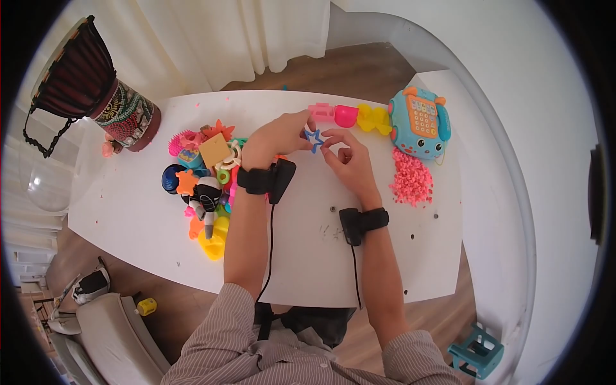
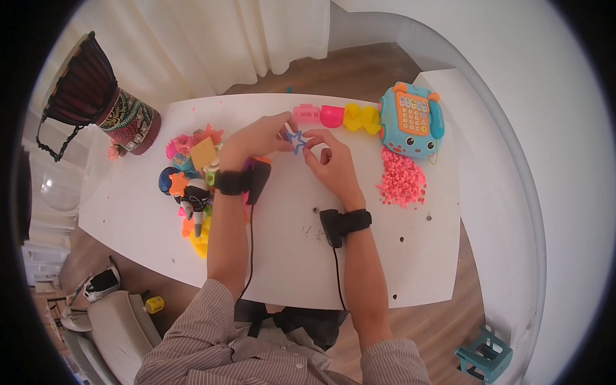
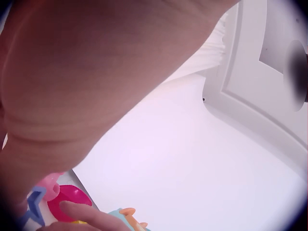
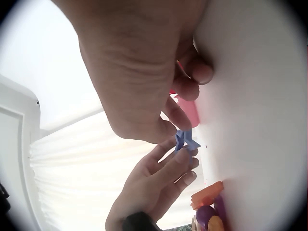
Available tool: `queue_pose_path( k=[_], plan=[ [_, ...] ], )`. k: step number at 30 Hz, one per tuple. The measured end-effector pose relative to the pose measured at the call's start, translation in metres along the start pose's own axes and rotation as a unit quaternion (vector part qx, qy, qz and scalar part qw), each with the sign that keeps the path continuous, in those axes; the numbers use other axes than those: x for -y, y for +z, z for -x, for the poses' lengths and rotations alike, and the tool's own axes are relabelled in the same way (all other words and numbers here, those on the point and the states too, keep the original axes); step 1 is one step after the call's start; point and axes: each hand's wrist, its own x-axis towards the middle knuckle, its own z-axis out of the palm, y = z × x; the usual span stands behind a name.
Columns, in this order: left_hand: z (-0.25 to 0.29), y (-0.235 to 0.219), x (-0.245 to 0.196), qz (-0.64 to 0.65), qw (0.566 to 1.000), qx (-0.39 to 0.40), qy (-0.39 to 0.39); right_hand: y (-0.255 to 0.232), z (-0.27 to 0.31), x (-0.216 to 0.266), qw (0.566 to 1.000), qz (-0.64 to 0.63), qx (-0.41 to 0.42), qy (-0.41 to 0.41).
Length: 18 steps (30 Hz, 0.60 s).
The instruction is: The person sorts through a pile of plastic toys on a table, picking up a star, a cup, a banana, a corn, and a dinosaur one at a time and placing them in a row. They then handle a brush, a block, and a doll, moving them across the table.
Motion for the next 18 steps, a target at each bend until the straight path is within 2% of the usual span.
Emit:
queue_pose_path(
  k=[3, 6, 13, 16, 18],
  plan=[
    [0.007, -0.006, -0.008, 0.053, 0.998, 0.036, -0.015, -0.001, 0.000, -0.001, 1.000, 0.015, 0.001, 0.002],
    [0.007, -0.008, -0.005, 0.066, 0.997, 0.041, -0.019, -0.002, -0.002, -0.007, 0.998, 0.048, -0.002, -0.027],
    [0.009, -0.012, -0.015, 0.090, 0.994, 0.057, -0.013, 0.000, -0.002, -0.007, 0.998, 0.060, -0.006, -0.010],
    [0.011, -0.013, -0.014, 0.071, 0.996, 0.048, -0.021, 0.001, -0.002, -0.008, 0.999, 0.035, -0.026, 0.026],
    [0.010, -0.012, -0.008, 0.027, 0.998, 0.057, 0.012, 0.000, -0.002, -0.007, 0.997, 0.038, -0.035, 0.060]
  ],
)
